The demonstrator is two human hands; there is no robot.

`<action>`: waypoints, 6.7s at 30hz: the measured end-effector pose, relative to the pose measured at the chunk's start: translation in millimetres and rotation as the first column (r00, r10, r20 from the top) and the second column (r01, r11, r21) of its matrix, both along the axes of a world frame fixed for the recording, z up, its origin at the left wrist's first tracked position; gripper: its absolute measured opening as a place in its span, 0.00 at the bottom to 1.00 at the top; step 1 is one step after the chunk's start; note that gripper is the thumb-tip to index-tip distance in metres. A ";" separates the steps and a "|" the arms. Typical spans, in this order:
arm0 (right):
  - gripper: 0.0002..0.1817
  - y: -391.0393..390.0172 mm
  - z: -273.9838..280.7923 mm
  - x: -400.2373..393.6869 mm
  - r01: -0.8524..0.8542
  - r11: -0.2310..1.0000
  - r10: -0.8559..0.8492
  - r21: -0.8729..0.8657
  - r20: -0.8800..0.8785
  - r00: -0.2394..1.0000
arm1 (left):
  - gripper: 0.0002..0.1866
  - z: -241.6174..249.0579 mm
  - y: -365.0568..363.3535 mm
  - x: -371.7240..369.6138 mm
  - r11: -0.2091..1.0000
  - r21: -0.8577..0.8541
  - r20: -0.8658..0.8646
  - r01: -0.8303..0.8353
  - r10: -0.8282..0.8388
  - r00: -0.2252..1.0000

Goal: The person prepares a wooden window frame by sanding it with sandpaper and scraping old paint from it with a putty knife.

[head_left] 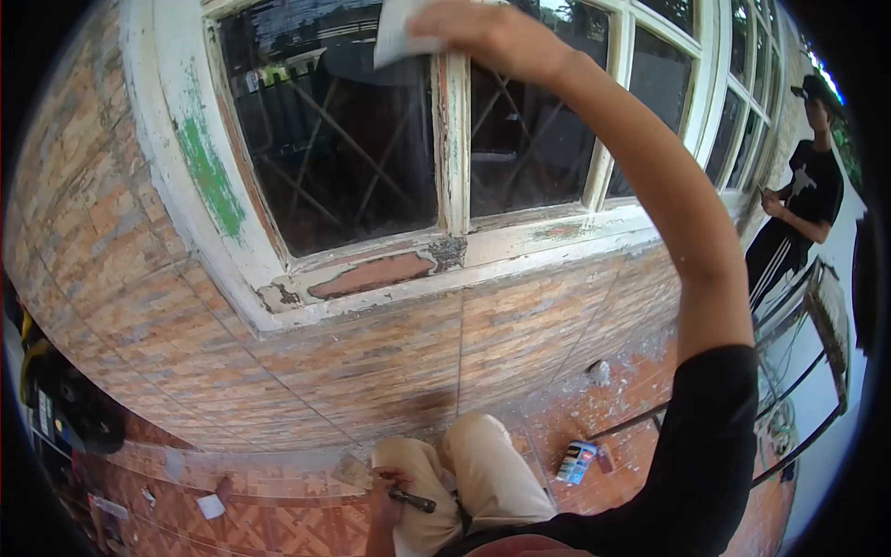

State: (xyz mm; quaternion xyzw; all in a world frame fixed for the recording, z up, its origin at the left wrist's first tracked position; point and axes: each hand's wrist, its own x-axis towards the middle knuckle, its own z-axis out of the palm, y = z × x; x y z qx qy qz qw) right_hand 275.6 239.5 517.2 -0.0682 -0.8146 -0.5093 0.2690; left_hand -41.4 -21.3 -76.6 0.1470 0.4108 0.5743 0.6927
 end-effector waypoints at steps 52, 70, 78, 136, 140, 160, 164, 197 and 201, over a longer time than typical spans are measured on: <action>0.29 3.7 -41.8 -4.7 -0.124 0.988 0.104 -0.089 -0.198 0.975 | 0.12 -3.8 -2.1 0.9 0.999 0.038 -0.002 -0.010 0.010 1.000; 0.30 7.6 -44.0 27.4 0.057 0.991 -0.015 0.118 -0.330 0.944 | 0.12 5.2 0.0 -5.4 0.999 0.033 0.001 0.038 -0.038 0.999; 0.33 -1.1 -27.1 -17.8 0.258 0.966 -0.256 -0.012 -0.165 0.952 | 0.13 1.6 0.6 -4.2 0.994 0.063 -0.036 0.086 -0.084 0.996; 0.34 3.1 -167.5 -45.3 0.294 0.933 -0.341 -0.207 -0.772 0.537 | 0.11 -12.8 3.8 -13.3 0.994 0.049 0.040 0.095 -0.097 0.994; 0.35 9.0 -158.9 -58.0 0.248 0.954 -0.279 -0.169 -0.799 0.532 | 0.11 -7.4 3.9 -10.2 0.996 0.016 0.081 0.083 -0.084 0.993; 0.33 7.2 -129.6 -56.9 0.191 0.982 -0.123 -0.001 -0.771 0.625 | 0.12 -23.3 1.9 -14.1 0.990 0.096 -0.040 0.105 -0.102 0.994; 0.35 18.8 -60.7 -67.9 0.196 0.980 -0.131 -0.019 -0.805 0.579 | 0.11 -9.0 1.3 -9.3 0.994 0.066 -0.002 0.084 -0.084 0.996; 0.30 17.5 -147.2 -45.9 0.170 0.982 -0.184 -0.082 -0.625 0.759 | 0.11 -13.9 -2.3 -11.1 0.990 0.110 0.007 0.091 -0.092 0.996; 0.31 23.2 -70.3 -47.8 0.155 0.988 -0.112 0.001 -0.686 0.719 | 0.11 -14.6 0.2 -11.5 0.996 0.066 -0.034 0.058 -0.056 0.998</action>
